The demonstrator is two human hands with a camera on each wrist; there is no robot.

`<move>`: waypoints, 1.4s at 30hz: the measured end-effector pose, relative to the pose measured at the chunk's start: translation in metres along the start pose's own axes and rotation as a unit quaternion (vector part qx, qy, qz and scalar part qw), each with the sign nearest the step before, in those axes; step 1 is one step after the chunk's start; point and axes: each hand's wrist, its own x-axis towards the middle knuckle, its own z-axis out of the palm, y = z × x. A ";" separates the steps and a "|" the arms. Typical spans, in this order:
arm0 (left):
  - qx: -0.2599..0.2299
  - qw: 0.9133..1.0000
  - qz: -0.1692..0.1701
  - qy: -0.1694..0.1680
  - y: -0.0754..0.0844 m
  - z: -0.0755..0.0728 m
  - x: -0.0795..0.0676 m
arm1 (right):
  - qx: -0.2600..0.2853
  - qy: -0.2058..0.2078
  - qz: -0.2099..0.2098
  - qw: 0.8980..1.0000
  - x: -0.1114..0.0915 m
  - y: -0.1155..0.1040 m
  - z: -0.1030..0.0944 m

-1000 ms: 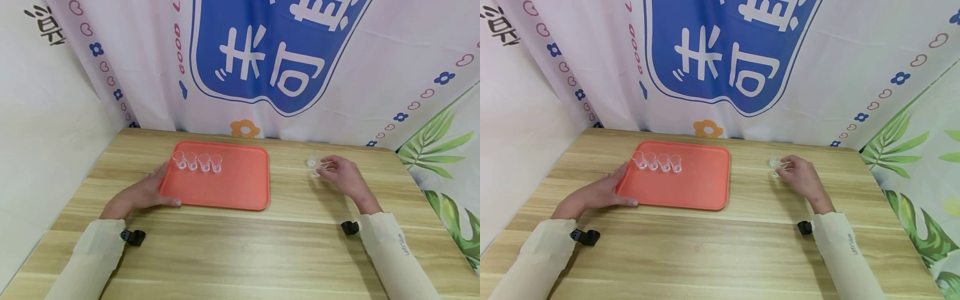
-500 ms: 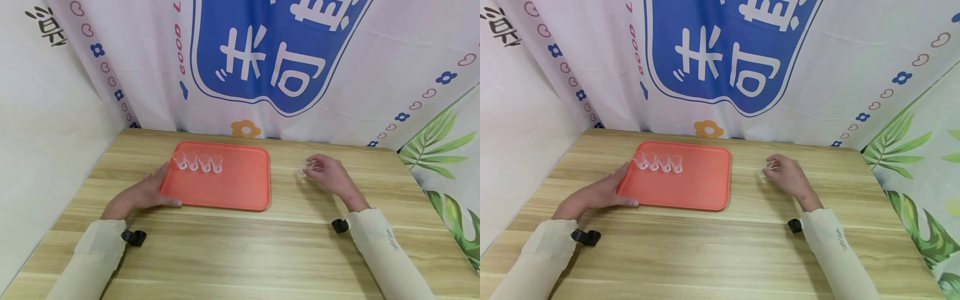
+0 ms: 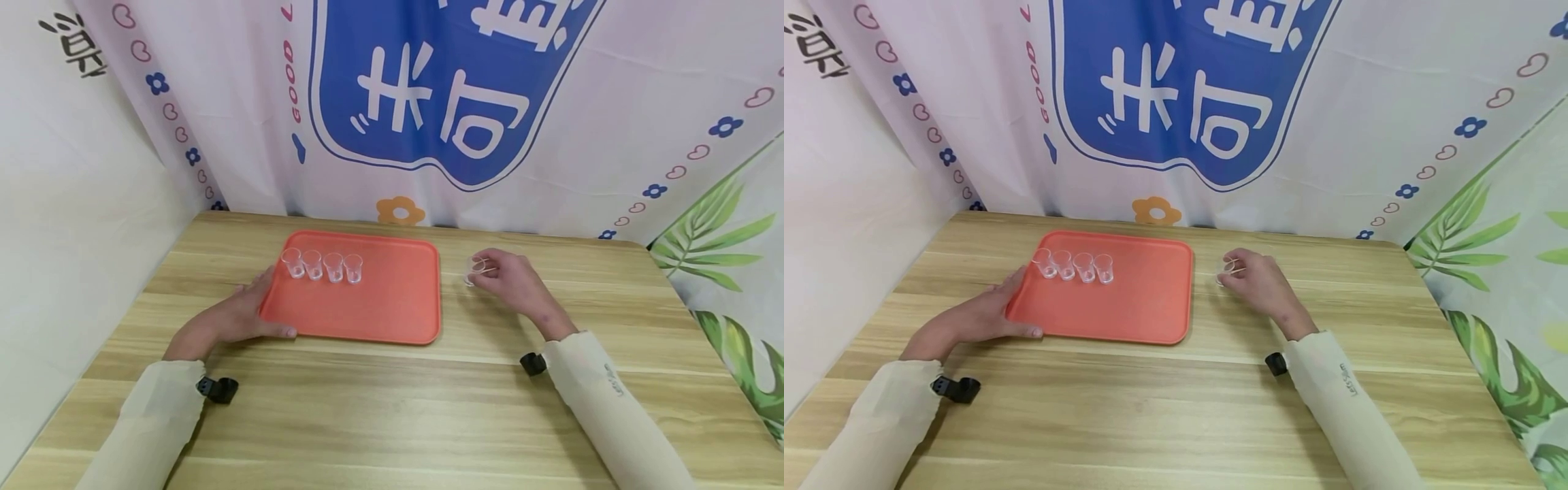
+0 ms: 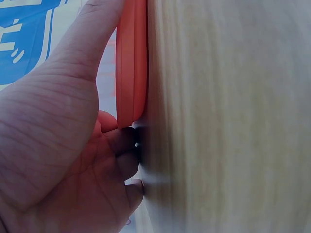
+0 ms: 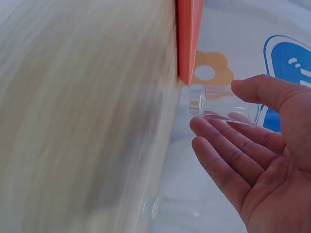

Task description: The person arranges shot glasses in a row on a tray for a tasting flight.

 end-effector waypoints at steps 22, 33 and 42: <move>-0.006 1.000 0.018 0.007 0.001 0.002 -0.002 | 0.051 -0.033 -0.036 0.998 0.026 -0.037 0.045; -0.009 1.000 0.013 0.006 -0.001 0.002 -0.001 | 0.002 -0.051 -0.057 0.997 0.040 -0.053 0.065; -0.006 1.000 0.014 0.006 -0.001 0.000 0.000 | -0.007 -0.052 -0.068 0.996 0.054 -0.064 0.075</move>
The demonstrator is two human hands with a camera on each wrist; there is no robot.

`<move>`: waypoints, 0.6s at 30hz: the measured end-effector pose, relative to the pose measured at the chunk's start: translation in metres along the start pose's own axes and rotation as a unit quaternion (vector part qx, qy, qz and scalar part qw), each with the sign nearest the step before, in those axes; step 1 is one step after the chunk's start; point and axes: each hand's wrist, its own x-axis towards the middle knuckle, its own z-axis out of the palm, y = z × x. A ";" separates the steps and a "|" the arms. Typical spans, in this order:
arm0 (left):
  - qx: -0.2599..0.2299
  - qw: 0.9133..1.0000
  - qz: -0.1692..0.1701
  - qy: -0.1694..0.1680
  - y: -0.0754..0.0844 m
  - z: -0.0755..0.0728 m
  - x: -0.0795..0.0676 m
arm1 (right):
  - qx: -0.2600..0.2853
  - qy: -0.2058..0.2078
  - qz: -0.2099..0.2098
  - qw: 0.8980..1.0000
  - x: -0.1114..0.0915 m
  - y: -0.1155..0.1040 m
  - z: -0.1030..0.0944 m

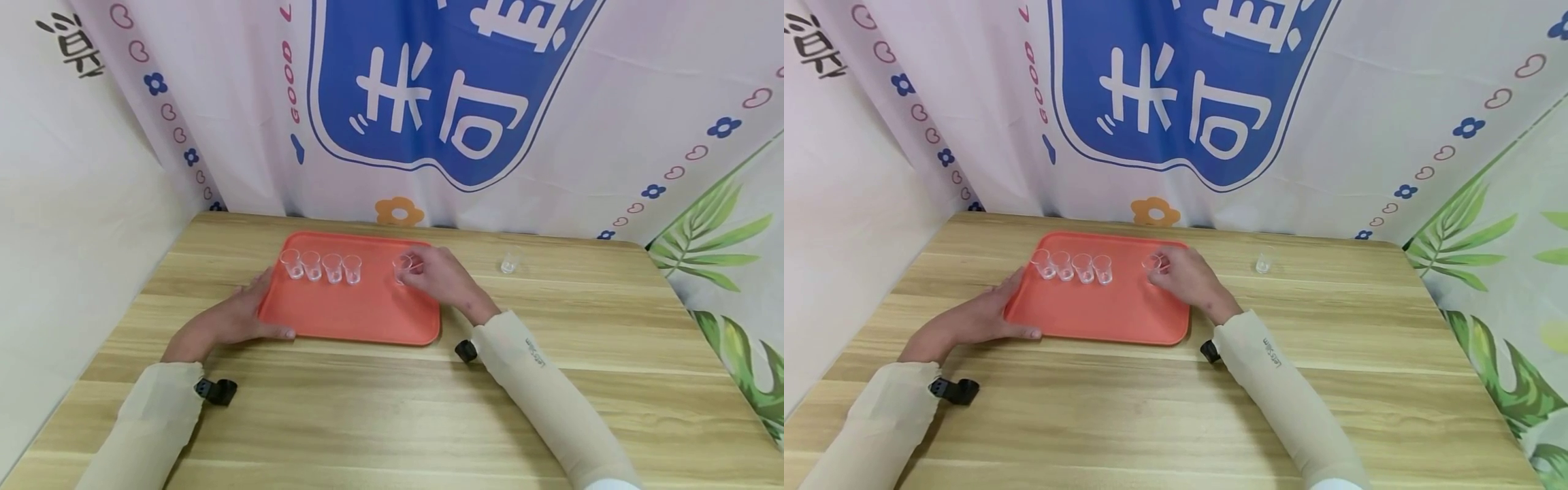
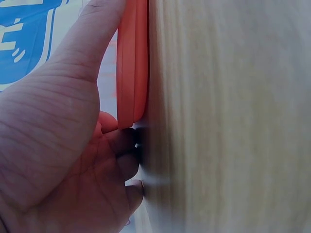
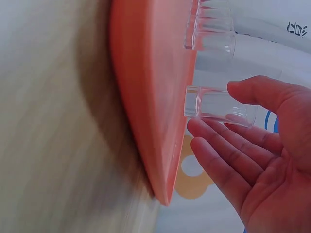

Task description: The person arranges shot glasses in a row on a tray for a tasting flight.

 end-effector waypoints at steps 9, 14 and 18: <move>0.004 1.000 -0.003 -0.003 0.001 -0.001 0.002 | 0.013 -0.006 0.002 1.000 0.010 -0.011 0.006; 0.003 1.000 -0.006 -0.004 0.001 -0.001 0.002 | 0.021 -0.008 -0.008 1.000 0.015 -0.015 0.011; 0.000 1.000 -0.001 -0.002 0.001 0.000 0.001 | 0.016 -0.012 -0.011 1.000 0.017 -0.019 0.015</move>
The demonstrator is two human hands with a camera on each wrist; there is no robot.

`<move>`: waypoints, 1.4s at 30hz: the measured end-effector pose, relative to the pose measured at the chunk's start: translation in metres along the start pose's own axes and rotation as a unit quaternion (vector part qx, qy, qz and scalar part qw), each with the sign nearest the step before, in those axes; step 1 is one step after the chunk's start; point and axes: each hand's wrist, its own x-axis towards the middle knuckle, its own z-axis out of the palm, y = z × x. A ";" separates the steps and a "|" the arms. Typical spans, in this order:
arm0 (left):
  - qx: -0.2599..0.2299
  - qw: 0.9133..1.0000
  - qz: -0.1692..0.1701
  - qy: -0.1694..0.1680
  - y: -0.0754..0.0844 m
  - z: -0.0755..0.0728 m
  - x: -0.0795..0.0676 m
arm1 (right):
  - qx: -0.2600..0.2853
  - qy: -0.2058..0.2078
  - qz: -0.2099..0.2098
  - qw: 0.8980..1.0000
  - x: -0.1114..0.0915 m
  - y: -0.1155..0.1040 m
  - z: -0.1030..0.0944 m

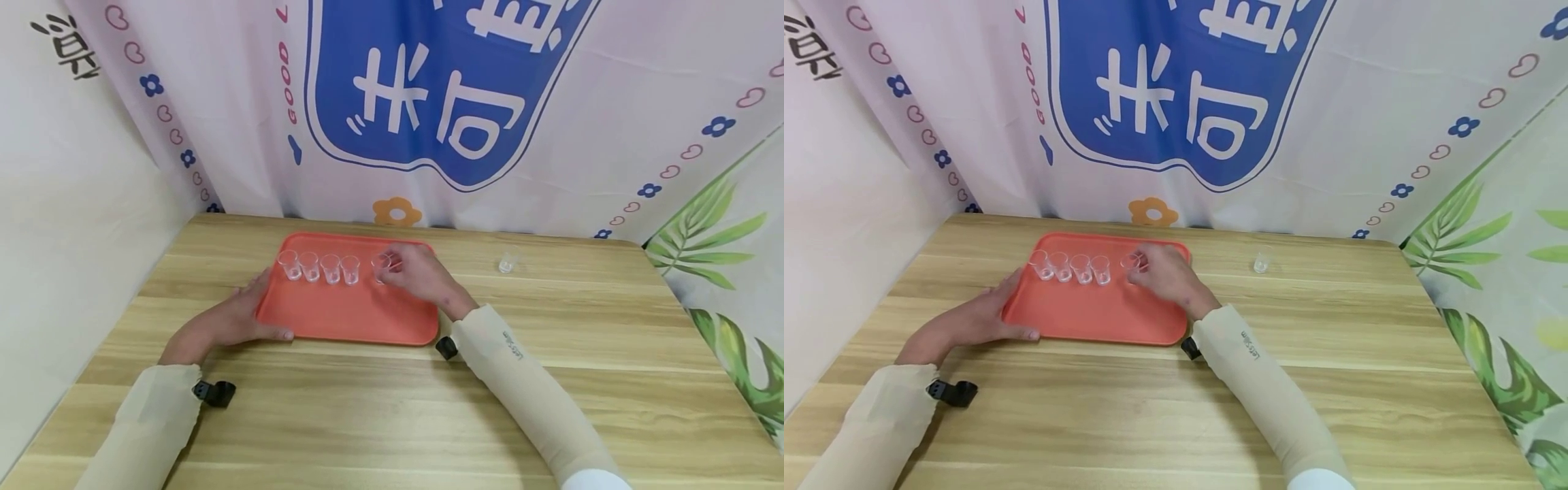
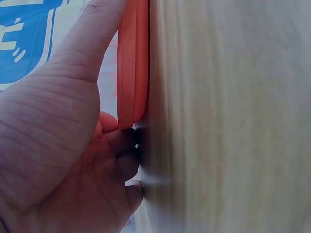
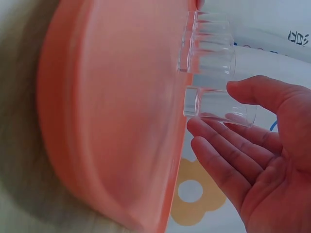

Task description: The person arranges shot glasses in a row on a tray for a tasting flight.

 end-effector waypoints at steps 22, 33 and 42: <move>0.000 1.000 0.006 0.005 -0.002 0.001 0.000 | -0.024 -0.044 0.034 0.998 0.011 -0.006 0.011; 0.001 1.000 0.002 0.005 -0.002 0.001 -0.001 | -0.026 -0.053 0.031 0.998 0.013 -0.003 0.013; 0.000 1.000 -0.007 0.000 -0.001 0.000 -0.001 | -0.025 -0.056 0.034 0.998 0.013 0.000 0.013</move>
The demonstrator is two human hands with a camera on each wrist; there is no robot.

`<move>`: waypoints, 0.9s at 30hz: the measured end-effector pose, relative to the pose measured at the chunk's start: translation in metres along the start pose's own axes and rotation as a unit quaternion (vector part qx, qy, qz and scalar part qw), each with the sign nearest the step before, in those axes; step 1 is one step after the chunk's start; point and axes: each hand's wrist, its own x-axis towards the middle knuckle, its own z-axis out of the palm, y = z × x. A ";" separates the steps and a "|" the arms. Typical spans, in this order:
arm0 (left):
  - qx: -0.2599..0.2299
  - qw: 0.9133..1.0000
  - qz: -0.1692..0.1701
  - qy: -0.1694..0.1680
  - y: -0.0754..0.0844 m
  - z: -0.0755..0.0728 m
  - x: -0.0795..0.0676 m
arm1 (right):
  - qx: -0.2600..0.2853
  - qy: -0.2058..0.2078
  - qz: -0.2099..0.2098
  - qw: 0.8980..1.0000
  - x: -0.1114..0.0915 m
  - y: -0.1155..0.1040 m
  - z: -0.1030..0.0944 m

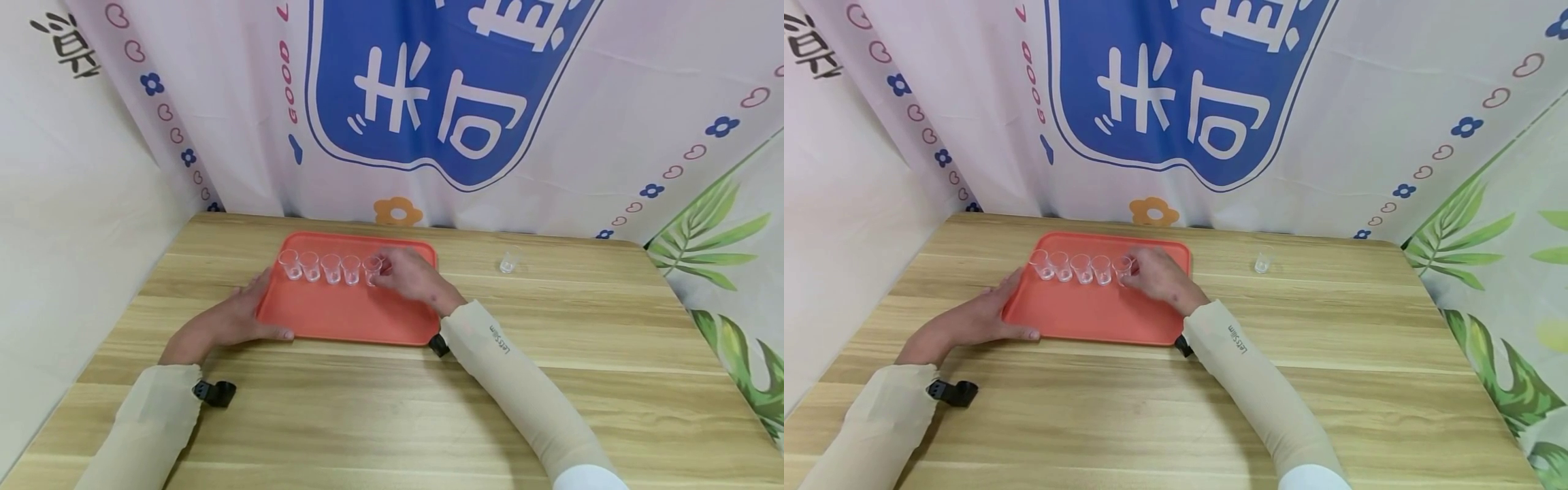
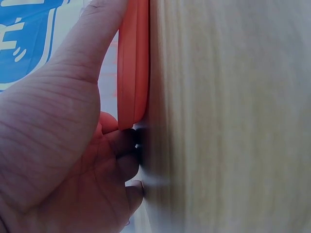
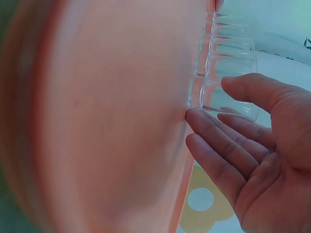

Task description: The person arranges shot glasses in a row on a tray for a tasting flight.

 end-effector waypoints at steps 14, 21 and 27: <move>0.000 1.000 -0.001 -0.001 0.002 0.000 0.000 | 0.015 -0.006 0.005 1.000 -0.004 0.003 -0.004; -0.001 1.000 0.000 -0.001 0.001 0.000 0.000 | 0.034 0.004 -0.010 0.999 -0.010 0.007 -0.011; 0.000 1.000 0.004 0.000 0.000 0.000 0.000 | 0.027 0.024 -0.009 0.999 -0.017 0.010 -0.017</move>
